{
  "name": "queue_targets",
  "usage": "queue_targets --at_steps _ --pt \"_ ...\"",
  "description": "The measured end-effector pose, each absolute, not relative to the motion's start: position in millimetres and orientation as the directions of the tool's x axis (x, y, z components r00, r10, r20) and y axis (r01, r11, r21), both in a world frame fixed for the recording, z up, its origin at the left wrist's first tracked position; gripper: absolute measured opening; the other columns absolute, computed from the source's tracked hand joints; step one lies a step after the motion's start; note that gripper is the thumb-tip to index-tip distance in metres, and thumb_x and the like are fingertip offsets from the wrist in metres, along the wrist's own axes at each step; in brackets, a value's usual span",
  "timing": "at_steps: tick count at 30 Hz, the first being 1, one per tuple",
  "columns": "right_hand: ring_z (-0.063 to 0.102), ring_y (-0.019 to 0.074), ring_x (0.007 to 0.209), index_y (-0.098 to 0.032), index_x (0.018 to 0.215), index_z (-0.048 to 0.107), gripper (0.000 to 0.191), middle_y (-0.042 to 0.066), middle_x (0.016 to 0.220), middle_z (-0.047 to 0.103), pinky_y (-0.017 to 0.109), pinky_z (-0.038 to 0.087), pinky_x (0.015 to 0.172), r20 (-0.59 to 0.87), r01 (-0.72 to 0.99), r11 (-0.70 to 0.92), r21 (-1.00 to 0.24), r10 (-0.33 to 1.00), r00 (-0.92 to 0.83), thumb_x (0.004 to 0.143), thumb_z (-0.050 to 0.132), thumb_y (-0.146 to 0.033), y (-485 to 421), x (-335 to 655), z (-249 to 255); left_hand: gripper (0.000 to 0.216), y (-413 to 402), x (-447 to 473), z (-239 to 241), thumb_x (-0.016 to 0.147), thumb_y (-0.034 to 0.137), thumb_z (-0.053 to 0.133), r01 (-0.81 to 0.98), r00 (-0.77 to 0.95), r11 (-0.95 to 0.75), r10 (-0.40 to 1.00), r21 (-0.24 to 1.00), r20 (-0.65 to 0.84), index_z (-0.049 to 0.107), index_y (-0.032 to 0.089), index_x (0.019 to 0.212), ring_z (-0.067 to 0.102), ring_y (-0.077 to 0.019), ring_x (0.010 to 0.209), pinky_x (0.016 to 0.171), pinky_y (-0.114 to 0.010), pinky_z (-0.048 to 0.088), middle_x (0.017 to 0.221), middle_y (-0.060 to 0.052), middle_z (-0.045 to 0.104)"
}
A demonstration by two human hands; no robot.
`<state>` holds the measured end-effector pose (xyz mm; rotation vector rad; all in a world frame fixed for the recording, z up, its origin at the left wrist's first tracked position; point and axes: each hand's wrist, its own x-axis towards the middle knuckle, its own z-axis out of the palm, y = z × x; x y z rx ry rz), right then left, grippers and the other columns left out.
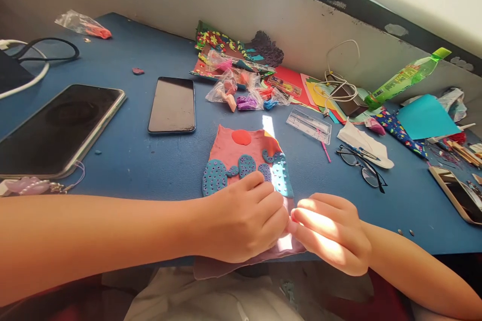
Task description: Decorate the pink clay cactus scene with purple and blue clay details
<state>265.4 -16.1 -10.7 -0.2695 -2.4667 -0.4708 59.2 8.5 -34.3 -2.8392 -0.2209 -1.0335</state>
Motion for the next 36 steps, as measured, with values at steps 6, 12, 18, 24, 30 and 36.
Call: queue_targets --at_steps 6,12,18,24,30,36 --pt "0.053 0.0117 0.053 -0.022 0.059 0.06 0.023 0.001 0.062 0.061 0.024 0.041 0.037 0.669 0.331 0.893 0.304 0.047 -0.742 0.08 0.056 -0.015 -13.7 261.8 -17.5 0.023 8.7 59.1 -34.7 0.088 0.013 0.042 0.179 0.742 -0.983 0.107 -0.042 0.661 0.051 0.016 0.066 0.04 -0.0157 0.057 0.056 -0.031 0.033 0.061 -0.002 0.049" --pt "0.054 0.012 0.054 -0.02 0.062 0.06 0.019 0.003 0.064 0.061 0.025 0.042 0.039 0.648 0.328 0.906 0.267 0.083 -0.757 0.079 0.057 -0.012 -13.7 263.4 -14.6 0.024 7.9 60.0 -35.0 0.088 0.012 0.041 0.184 0.74 -0.982 0.108 -0.045 0.663 0.056 0.013 0.069 0.041 -0.0159 0.055 0.052 -0.031 0.033 0.061 -0.002 0.049" --pt "0.053 0.0107 0.049 -0.019 0.066 0.06 0.02 0.001 0.06 0.062 0.025 0.042 0.038 0.642 0.349 0.906 0.239 0.122 -0.757 0.082 0.052 -0.01 -13.8 263.5 -9.2 0.021 7.4 58.1 -35.3 0.084 0.004 0.042 0.157 0.744 -0.987 0.088 -0.044 0.662 0.056 0.012 0.071 0.042 -0.0158 0.055 0.051 -0.031 0.034 0.062 -0.003 0.052" --pt "0.053 0.0104 0.049 -0.017 0.072 0.059 0.016 0.001 0.061 0.061 0.025 0.043 0.039 0.657 0.35 0.907 0.235 0.117 -0.745 0.083 0.051 -0.009 -14.3 262.8 -8.5 0.014 9.6 58.4 -34.5 0.092 0.008 0.037 0.144 0.711 -0.986 0.16 0.081 0.684 0.05 0.006 0.095 0.044 -0.0147 0.06 0.056 -0.028 0.04 0.069 -0.004 0.057" --pt "0.054 0.0111 0.055 -0.012 0.079 0.059 0.011 0.003 0.067 0.059 0.027 0.044 0.044 0.664 0.369 0.901 0.228 0.133 -0.736 0.083 0.05 -0.007 -17.6 265.3 -12.9 0.021 12.6 57.9 -34.0 0.092 0.007 0.034 0.101 0.714 -0.991 0.137 0.093 0.686 0.05 0.013 0.08 0.044 -0.0141 0.059 0.055 -0.027 0.041 0.063 -0.003 0.055" --pt "0.054 0.0115 0.058 -0.011 0.081 0.059 0.013 0.004 0.073 0.059 0.027 0.044 0.045 0.654 0.369 0.894 0.255 0.122 -0.747 0.084 0.047 -0.007 -15.7 266.8 -13.9 0.027 9.6 54.3 -32.9 0.091 0.01 0.037 0.057 0.703 -0.998 0.027 -0.019 0.71 0.062 0.008 0.082 0.058 -0.0197 0.069 0.063 -0.033 0.049 0.072 -0.011 0.065"
